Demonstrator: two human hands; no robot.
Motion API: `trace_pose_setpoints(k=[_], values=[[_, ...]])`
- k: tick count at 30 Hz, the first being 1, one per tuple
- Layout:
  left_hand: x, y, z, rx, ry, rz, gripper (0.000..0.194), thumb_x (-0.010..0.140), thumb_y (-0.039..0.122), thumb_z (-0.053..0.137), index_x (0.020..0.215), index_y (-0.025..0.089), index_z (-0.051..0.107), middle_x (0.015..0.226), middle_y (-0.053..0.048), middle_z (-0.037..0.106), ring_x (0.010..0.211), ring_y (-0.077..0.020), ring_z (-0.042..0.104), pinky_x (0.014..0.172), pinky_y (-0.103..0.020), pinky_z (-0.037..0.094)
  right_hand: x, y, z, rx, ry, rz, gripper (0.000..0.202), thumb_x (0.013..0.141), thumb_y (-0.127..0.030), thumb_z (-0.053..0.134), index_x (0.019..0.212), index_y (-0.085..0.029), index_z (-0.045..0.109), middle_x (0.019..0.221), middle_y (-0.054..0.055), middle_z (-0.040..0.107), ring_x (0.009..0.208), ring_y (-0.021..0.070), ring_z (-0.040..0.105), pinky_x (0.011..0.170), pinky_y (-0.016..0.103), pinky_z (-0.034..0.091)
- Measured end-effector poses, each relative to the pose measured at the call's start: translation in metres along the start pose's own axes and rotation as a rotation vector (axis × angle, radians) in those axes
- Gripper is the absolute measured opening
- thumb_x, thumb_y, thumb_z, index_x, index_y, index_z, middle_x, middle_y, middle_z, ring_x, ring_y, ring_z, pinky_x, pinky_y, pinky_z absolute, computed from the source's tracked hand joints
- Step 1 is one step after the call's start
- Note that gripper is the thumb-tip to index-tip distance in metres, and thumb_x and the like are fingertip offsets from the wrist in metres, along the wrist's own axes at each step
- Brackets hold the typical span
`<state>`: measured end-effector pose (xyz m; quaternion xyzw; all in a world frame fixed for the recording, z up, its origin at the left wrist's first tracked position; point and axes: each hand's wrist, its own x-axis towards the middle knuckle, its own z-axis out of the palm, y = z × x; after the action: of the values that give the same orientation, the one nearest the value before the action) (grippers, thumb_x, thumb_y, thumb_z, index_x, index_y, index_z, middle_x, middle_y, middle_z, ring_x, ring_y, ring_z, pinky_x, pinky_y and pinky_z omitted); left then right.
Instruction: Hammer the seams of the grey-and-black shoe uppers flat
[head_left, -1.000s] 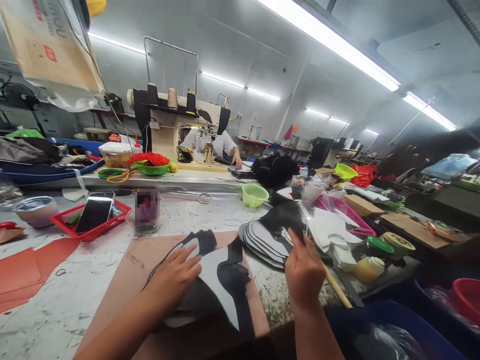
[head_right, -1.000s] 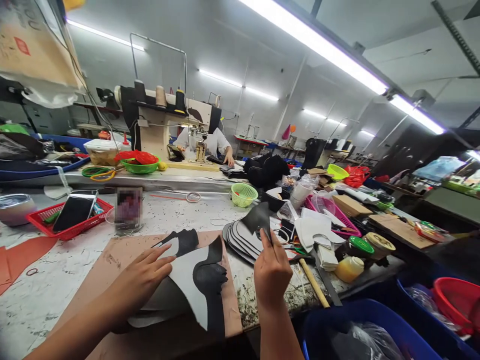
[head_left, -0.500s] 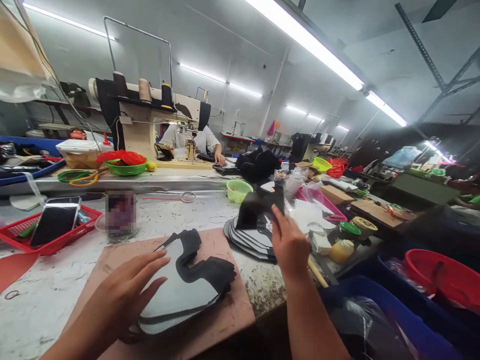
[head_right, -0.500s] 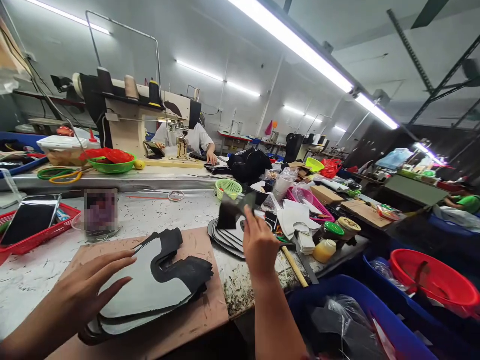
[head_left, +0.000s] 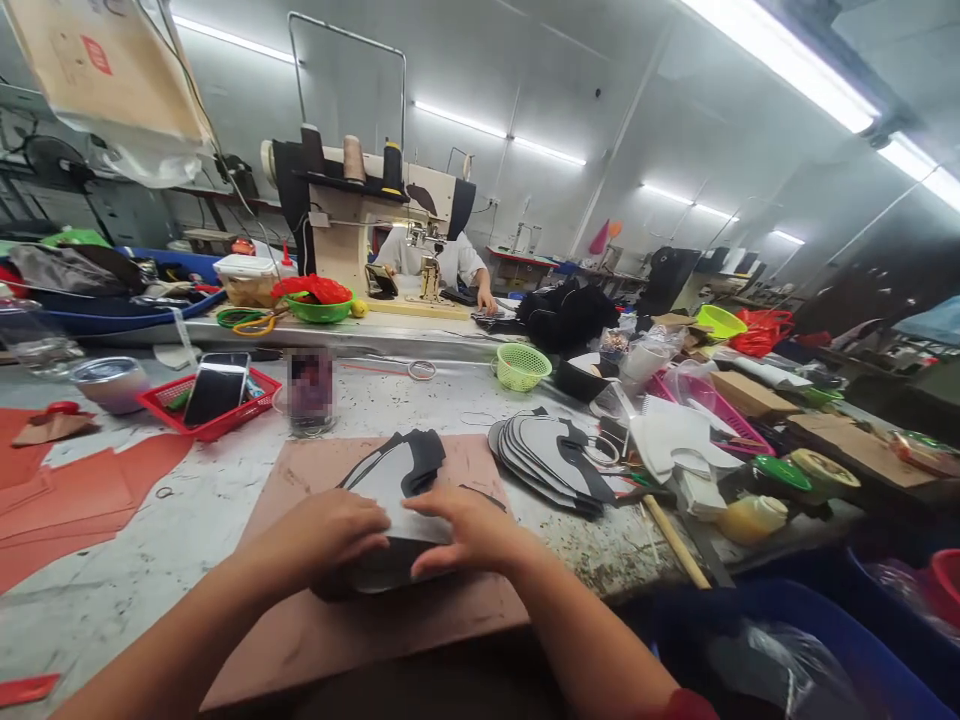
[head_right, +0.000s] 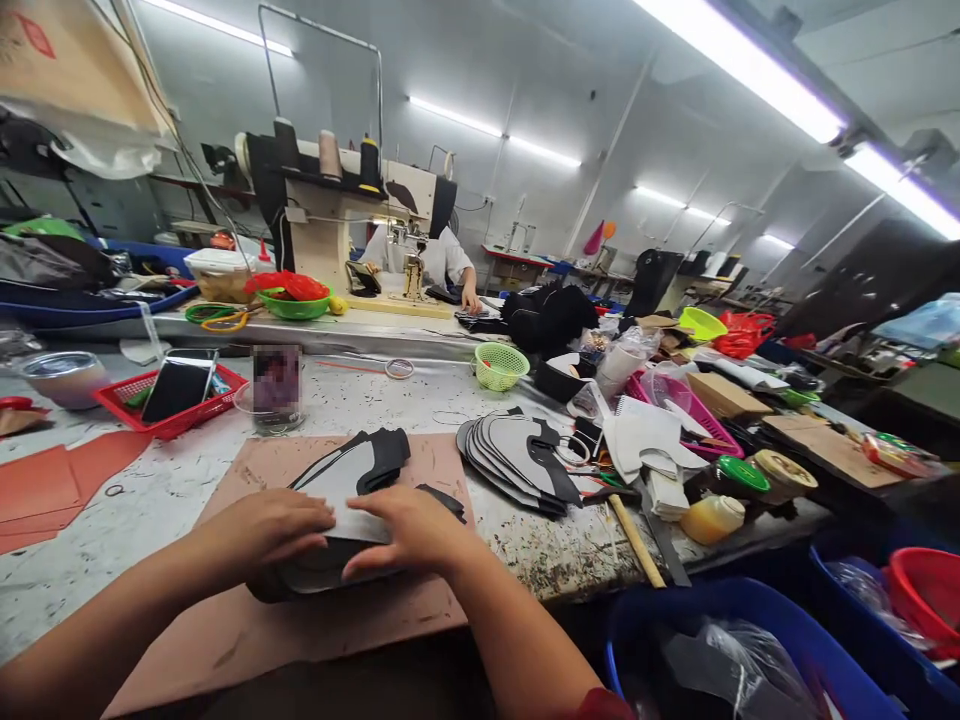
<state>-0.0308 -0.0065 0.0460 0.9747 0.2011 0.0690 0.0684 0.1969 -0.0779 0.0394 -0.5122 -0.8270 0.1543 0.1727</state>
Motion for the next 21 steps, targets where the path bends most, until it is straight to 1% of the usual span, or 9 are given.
trace_pose_setpoints(k=[1, 3, 6, 8, 11, 13, 15, 18, 21], values=[[0.001, -0.001, -0.003, -0.017, -0.013, -0.009, 0.026, 0.09, 0.037, 0.045, 0.089, 0.025, 0.068, 0.082, -0.001, 0.071, 0.077, -0.0167, 0.067, 0.071, -0.024, 0.05, 0.002, -0.008, 0.003, 0.032, -0.048, -0.069, 0.057, 0.077, -0.024, 0.063, 0.132, -0.026, 0.046, 0.111, 0.004, 0.066, 0.098, 0.0207, 0.062, 0.084, 0.029, 0.048], [-0.001, -0.006, -0.007, -0.046, 0.041, -0.029, 0.033, 0.09, 0.043, 0.042, 0.101, 0.022, 0.065, 0.098, -0.006, 0.069, 0.089, -0.0197, 0.065, 0.078, -0.028, 0.051, 0.003, -0.014, 0.005, 0.034, -0.035, -0.067, 0.062, 0.081, -0.012, 0.051, 0.139, -0.028, 0.035, 0.111, 0.003, 0.066, 0.094, 0.0186, 0.063, 0.081, 0.029, 0.049], [-0.015, -0.016, -0.011, -0.089, 0.345, -0.097, 0.048, 0.088, 0.054, 0.041, 0.119, 0.02, 0.055, 0.124, -0.011, 0.057, 0.114, -0.0238, 0.053, 0.096, -0.036, 0.044, 0.003, -0.005, 0.008, 0.024, 0.156, -0.084, 0.061, 0.082, -0.003, 0.039, 0.136, -0.032, 0.038, 0.124, 0.001, 0.059, 0.102, 0.0149, 0.06, 0.082, 0.027, 0.049], [-0.027, -0.021, -0.013, -0.118, 0.441, -0.148, 0.048, 0.088, 0.054, 0.042, 0.12, 0.02, 0.054, 0.125, -0.011, 0.057, 0.117, -0.0237, 0.051, 0.098, -0.038, 0.042, 0.001, 0.002, 0.015, 0.026, 0.236, -0.184, 0.059, 0.082, -0.001, 0.036, 0.131, -0.031, 0.046, 0.123, 0.001, 0.059, 0.102, 0.013, 0.06, 0.082, 0.024, 0.049], [-0.043, -0.022, -0.01, -0.159, 0.397, -0.181, 0.037, 0.088, 0.047, 0.046, 0.111, 0.021, 0.058, 0.113, -0.009, 0.063, 0.107, -0.021, 0.057, 0.092, -0.034, 0.047, -0.002, 0.005, 0.03, 0.035, 0.297, -0.248, 0.058, 0.08, -0.001, 0.037, 0.13, -0.029, 0.048, 0.108, 0.001, 0.068, 0.089, 0.0115, 0.065, 0.076, 0.022, 0.051], [-0.049, -0.018, -0.005, -0.187, 0.319, -0.151, 0.027, 0.088, 0.039, 0.048, 0.105, 0.021, 0.061, 0.108, -0.007, 0.064, 0.102, -0.0193, 0.059, 0.088, -0.031, 0.049, -0.002, 0.004, 0.035, 0.076, 0.378, -0.202, 0.054, 0.081, -0.005, 0.04, 0.13, -0.025, 0.049, 0.102, 0.002, 0.069, 0.084, 0.0128, 0.066, 0.074, 0.023, 0.053], [-0.051, -0.011, 0.004, -0.186, 0.272, -0.111, 0.02, 0.086, 0.031, 0.051, 0.1, 0.021, 0.061, 0.106, -0.007, 0.064, 0.099, -0.019, 0.059, 0.085, -0.03, 0.049, -0.002, 0.003, 0.031, 0.15, 0.483, -0.128, 0.042, 0.083, -0.012, 0.044, 0.122, -0.021, 0.056, 0.098, 0.004, 0.071, 0.082, 0.0147, 0.067, 0.073, 0.025, 0.054], [-0.05, -0.004, 0.019, -0.116, 0.267, -0.064, 0.016, 0.082, 0.023, 0.054, 0.095, 0.021, 0.062, 0.102, -0.007, 0.065, 0.095, -0.0195, 0.06, 0.083, -0.03, 0.05, -0.002, 0.008, 0.008, 0.163, 0.666, -0.005, 0.022, 0.085, -0.023, 0.049, 0.098, -0.02, 0.067, 0.084, 0.003, 0.073, 0.071, 0.0163, 0.068, 0.068, 0.026, 0.055], [-0.05, -0.002, 0.03, -0.037, 0.282, -0.025, 0.013, 0.082, 0.021, 0.053, 0.09, 0.021, 0.063, 0.099, -0.006, 0.066, 0.095, -0.0194, 0.06, 0.085, -0.031, 0.049, -0.008, 0.022, -0.029, -0.058, 0.997, 0.105, 0.021, 0.086, -0.031, 0.051, 0.086, -0.019, 0.068, 0.075, 0.003, 0.072, 0.062, 0.017, 0.067, 0.06, 0.027, 0.054]])
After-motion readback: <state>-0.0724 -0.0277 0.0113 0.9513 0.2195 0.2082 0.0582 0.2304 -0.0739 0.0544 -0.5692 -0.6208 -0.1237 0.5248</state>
